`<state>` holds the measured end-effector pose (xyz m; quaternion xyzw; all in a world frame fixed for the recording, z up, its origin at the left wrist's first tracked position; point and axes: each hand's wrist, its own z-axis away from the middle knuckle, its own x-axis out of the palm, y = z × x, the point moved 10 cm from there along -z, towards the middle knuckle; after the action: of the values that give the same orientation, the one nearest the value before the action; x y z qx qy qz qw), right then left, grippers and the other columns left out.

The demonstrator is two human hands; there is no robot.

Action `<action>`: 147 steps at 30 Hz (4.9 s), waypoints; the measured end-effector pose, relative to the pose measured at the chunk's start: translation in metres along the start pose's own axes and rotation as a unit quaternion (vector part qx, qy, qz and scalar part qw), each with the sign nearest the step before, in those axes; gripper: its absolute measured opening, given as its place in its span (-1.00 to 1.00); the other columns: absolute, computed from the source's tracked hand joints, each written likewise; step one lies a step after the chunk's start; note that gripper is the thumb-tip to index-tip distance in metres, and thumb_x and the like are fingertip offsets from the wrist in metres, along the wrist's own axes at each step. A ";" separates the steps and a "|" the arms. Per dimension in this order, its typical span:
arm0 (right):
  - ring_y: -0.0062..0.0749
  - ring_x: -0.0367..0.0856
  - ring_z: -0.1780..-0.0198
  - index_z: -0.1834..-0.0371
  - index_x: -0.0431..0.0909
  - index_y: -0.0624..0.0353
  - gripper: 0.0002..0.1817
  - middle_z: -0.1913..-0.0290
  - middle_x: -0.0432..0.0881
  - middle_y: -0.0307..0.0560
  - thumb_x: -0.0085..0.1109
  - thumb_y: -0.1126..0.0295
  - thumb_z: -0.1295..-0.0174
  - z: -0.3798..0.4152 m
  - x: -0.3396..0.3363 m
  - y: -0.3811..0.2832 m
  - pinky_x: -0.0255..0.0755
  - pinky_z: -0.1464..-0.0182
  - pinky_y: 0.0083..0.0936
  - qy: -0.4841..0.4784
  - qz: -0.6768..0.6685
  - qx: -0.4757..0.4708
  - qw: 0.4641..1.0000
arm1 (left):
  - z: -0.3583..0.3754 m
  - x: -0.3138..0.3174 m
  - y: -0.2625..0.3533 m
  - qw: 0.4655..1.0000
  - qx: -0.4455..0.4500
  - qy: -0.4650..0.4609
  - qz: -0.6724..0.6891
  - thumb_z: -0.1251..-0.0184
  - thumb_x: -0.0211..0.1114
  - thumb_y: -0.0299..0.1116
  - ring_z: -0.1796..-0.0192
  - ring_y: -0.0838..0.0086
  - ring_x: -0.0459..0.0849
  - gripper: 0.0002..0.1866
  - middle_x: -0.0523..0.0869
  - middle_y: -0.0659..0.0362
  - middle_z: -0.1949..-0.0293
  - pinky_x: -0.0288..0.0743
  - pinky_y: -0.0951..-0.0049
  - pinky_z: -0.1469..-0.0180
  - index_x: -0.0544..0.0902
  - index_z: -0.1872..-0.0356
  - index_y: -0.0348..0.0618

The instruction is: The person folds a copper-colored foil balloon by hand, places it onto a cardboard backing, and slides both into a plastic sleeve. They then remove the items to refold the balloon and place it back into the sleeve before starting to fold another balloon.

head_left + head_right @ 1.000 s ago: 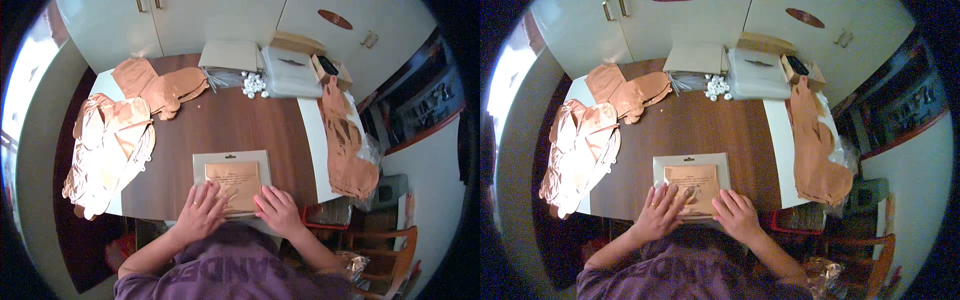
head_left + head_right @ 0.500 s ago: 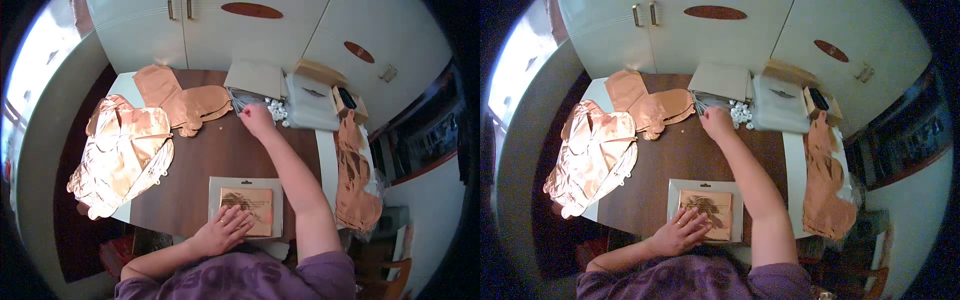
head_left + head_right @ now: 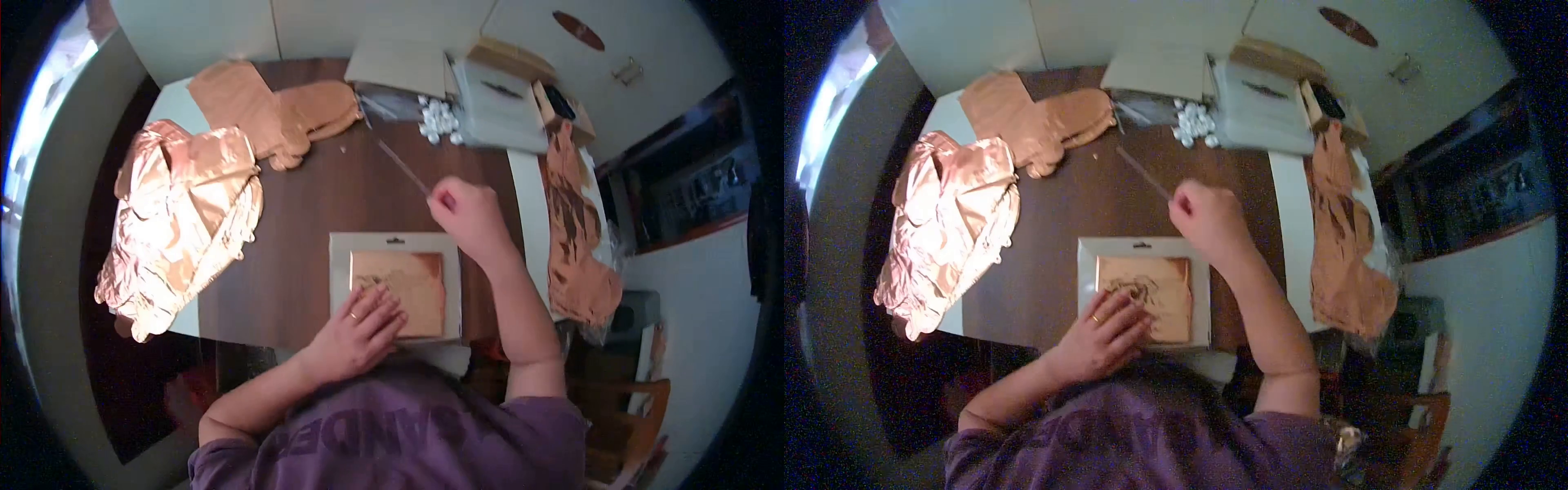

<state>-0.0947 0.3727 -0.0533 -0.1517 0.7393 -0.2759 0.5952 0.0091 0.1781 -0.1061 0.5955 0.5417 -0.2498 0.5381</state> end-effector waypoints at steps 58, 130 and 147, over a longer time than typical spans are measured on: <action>-0.18 0.52 0.22 0.32 0.57 0.04 -0.75 0.31 0.52 -0.19 0.47 0.26 -0.05 0.227 0.019 0.008 0.29 0.12 -0.20 0.194 0.124 0.019 0.973 | 0.004 0.005 0.013 0.992 0.028 0.116 0.041 -0.10 0.44 -0.51 -0.23 0.11 0.64 -0.69 0.70 0.06 -0.02 0.39 -0.09 -0.37 0.66 0.09 -0.21; -0.42 0.60 0.49 0.41 0.70 0.24 -0.71 0.53 0.65 -0.11 0.34 0.19 -0.17 0.625 0.071 0.352 0.45 0.42 -0.41 -0.079 -0.067 0.508 0.855 | 0.066 -0.040 -0.047 0.963 -0.103 0.231 0.089 -0.22 0.23 -0.69 0.02 0.10 0.66 -0.83 0.70 -0.09 0.09 0.53 0.10 -0.15 0.63 0.17 -0.36; -0.11 0.70 0.28 0.19 0.70 0.11 -0.64 0.18 0.73 0.05 0.21 0.04 -0.25 0.813 0.059 0.374 0.58 0.23 -0.22 -0.010 0.280 0.758 0.589 | 0.069 -0.025 -0.055 0.974 -0.117 0.181 0.070 -0.32 0.20 -0.65 -0.10 0.04 0.66 -0.86 0.70 -0.10 0.04 0.49 0.10 -0.24 0.65 0.15 -0.39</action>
<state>0.7135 0.4547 -0.4340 0.5662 0.2631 -0.5545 0.5502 -0.0288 0.0969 -0.1249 0.6002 0.6124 -0.0347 0.5134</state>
